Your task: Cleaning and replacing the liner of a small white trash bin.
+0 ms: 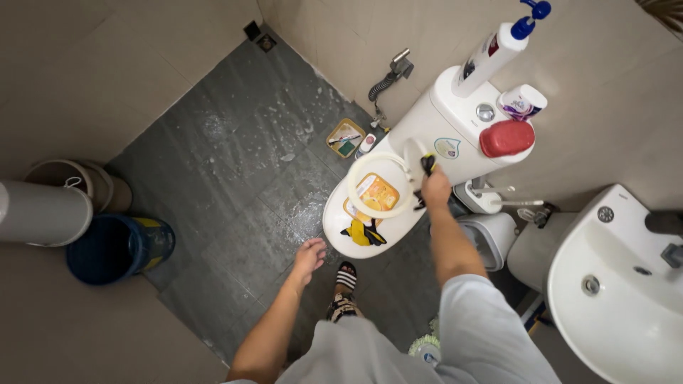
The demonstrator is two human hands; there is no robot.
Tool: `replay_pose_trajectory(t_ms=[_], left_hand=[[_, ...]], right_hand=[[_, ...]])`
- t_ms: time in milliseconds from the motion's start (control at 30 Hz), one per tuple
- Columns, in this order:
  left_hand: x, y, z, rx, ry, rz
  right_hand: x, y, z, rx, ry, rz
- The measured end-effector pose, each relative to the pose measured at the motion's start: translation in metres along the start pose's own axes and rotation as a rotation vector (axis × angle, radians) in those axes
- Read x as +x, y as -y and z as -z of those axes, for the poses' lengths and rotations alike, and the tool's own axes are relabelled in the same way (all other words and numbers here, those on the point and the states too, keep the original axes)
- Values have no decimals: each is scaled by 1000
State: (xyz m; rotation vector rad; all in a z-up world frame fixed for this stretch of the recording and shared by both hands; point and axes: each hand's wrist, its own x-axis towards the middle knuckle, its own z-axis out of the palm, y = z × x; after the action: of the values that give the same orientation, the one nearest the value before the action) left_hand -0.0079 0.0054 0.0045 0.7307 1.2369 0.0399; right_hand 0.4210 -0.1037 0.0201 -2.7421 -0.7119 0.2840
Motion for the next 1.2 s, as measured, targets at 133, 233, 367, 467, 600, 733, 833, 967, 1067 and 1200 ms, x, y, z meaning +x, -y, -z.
replay_pose_trajectory(t_ms=[133, 233, 367, 467, 600, 733, 833, 967, 1067, 1200], left_hand=[[-15, -11, 13, 42, -4, -23], [-57, -54, 11, 209, 144, -9], [-78, -64, -8, 431, 428, 0], [-92, -75, -21, 364, 479, -94], [-116, -115, -22, -193, 523, -330], [-101, -123, -5, -631, 743, -416], [-103, -139, 9, -732, 813, -295], [-176, -176, 3, -698, 792, -281], [-173, -179, -11, -633, 728, -400], [-104, -161, -22, -602, 597, -395]], right_hand=[[-20, 12, 52, 97, -157, 38], [-59, 23, 82, 233, -216, -44], [-131, 43, 77, 432, -324, -51], [-214, 106, 89, 675, -251, -305], [-296, 170, 101, 1228, -199, -362], [-345, 204, 117, 1315, -164, -267], [-365, 212, 123, 1283, -107, -325], [-378, 199, 126, 1375, -56, -296], [-383, 182, 143, 1411, 74, -278], [-392, 145, 165, 1394, 22, -512]])
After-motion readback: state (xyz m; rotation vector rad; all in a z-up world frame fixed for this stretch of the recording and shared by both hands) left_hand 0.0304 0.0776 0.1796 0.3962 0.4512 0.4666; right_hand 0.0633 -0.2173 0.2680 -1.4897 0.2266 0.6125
